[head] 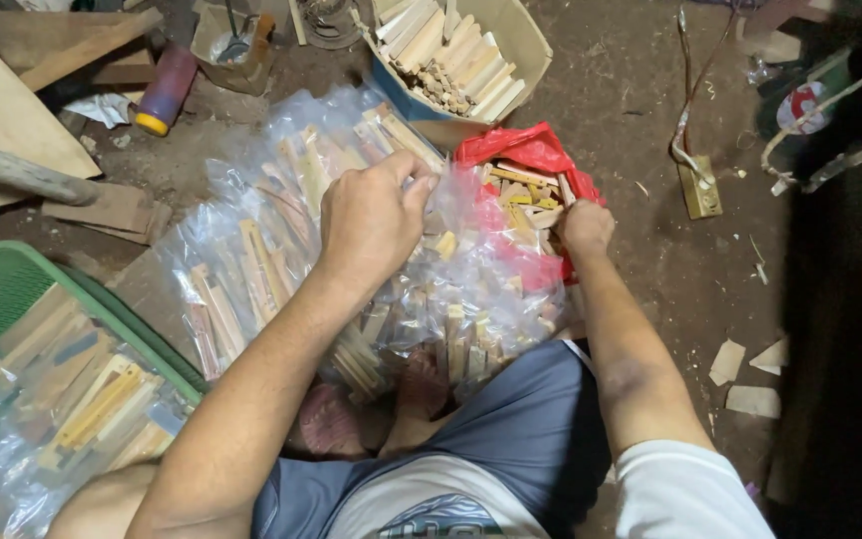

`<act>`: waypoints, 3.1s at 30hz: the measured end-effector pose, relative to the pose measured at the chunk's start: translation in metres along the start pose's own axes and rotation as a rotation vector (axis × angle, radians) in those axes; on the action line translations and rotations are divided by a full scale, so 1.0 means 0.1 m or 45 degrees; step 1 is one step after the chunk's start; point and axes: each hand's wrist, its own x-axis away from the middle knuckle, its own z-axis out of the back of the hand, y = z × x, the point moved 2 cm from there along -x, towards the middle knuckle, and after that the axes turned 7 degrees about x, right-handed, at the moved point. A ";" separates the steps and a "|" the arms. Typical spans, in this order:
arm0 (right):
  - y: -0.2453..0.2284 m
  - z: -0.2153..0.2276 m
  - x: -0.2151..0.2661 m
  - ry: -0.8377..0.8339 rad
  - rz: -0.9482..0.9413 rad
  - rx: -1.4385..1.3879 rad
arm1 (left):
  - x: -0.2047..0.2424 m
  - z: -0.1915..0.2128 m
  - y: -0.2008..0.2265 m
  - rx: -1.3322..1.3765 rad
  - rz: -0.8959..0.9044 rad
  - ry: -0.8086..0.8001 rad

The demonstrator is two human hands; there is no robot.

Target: The person places wooden slats into plastic bags, sometimes removing individual slats from bags to re-sort them, and places filled bags into a green plastic crate.

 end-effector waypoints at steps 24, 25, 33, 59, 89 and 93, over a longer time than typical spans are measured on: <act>-0.74 3.36 2.18 0.356 1.094 -0.039 | -0.06 -0.34 0.03 0.265 -0.051 -0.038; -0.77 3.29 2.14 0.354 1.092 -0.004 | -0.06 -0.33 0.03 0.272 -0.021 -0.053; -0.88 3.04 2.14 0.729 1.060 0.187 | -0.07 -0.40 -0.02 0.236 -0.097 -0.021; 0.00 -0.07 -0.06 -0.153 -0.280 -0.309 | 0.02 -0.17 -0.10 0.177 -0.078 -0.033; 0.24 3.59 2.64 0.299 0.778 -0.909 | -0.13 -0.33 0.01 0.359 -0.224 0.098; -0.11 3.75 2.67 0.469 1.120 -0.624 | -0.15 -0.38 -0.06 0.297 -0.091 0.094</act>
